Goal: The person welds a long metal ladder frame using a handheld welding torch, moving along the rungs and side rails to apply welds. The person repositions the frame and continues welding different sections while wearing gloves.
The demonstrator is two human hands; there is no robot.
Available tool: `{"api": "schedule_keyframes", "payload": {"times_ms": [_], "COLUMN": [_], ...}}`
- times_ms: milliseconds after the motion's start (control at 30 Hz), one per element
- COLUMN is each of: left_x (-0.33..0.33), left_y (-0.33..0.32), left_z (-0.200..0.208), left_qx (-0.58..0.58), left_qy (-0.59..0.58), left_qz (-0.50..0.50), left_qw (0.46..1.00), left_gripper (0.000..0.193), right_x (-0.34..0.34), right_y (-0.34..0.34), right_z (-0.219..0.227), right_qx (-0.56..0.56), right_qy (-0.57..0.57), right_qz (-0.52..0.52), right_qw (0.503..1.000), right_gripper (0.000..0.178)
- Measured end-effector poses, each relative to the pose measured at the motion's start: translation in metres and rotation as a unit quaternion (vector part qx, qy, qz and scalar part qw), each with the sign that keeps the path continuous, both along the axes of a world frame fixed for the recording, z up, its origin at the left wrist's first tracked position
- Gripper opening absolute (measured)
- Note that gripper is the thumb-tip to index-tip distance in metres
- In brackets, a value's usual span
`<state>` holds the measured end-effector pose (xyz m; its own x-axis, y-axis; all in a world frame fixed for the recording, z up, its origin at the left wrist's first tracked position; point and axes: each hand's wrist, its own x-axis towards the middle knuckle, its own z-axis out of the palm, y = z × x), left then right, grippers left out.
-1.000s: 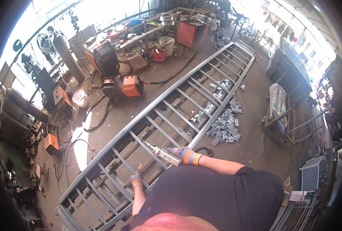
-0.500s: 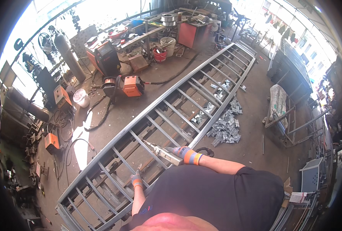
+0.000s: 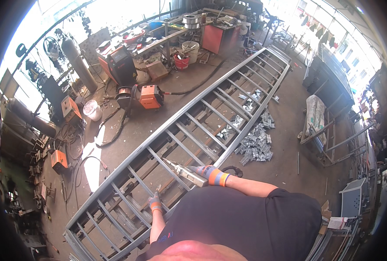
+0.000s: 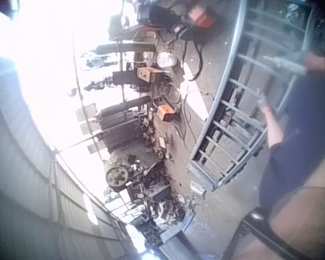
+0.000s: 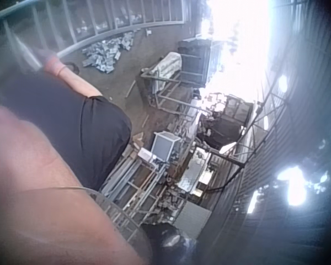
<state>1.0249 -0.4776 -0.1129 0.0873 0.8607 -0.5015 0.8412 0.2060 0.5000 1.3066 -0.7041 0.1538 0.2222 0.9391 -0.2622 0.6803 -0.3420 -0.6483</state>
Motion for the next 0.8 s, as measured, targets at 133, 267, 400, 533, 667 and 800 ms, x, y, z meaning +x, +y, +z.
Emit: {"api": "schedule_keyframes", "payload": {"times_ms": [133, 267, 400, 533, 667, 800], "left_x": [-0.002, -0.002, -0.001, 0.0, 0.001, 0.0], "left_y": [0.002, 0.002, 0.001, -0.002, -0.003, 0.0], "left_z": [-0.011, -0.013, -0.004, 0.006, 0.005, -0.001], "left_qx": [-0.013, -0.005, -0.015, -0.016, 0.014, 0.007], "left_qy": [0.027, 0.014, 0.009, -0.013, 0.007, 0.005], "left_qz": [-0.017, -0.017, -0.009, 0.001, -0.008, -0.016], "left_qw": [0.999, 1.0, 1.0, 1.0, 1.0, 1.0], "left_gripper": [0.067, 0.068, 0.067, 0.066, 0.067, 0.069], "right_x": [0.001, 0.002, 0.003, 0.004, 0.003, 0.002], "right_y": [0.0, -0.003, -0.004, -0.002, -0.001, -0.003], "right_z": [-0.006, -0.018, -0.024, -0.023, -0.019, -0.019], "right_qx": [-0.007, 0.024, 0.047, -0.015, -0.022, 0.028], "right_qy": [0.005, 0.007, -0.007, -0.008, -0.01, -0.021], "right_qz": [-0.002, -0.004, 0.003, 0.006, 0.006, 0.011], "right_qw": [1.0, 1.0, 0.999, 1.0, 1.0, 0.999], "right_gripper": [0.081, 0.081, 0.081, 0.088, 0.09, 0.082]}}
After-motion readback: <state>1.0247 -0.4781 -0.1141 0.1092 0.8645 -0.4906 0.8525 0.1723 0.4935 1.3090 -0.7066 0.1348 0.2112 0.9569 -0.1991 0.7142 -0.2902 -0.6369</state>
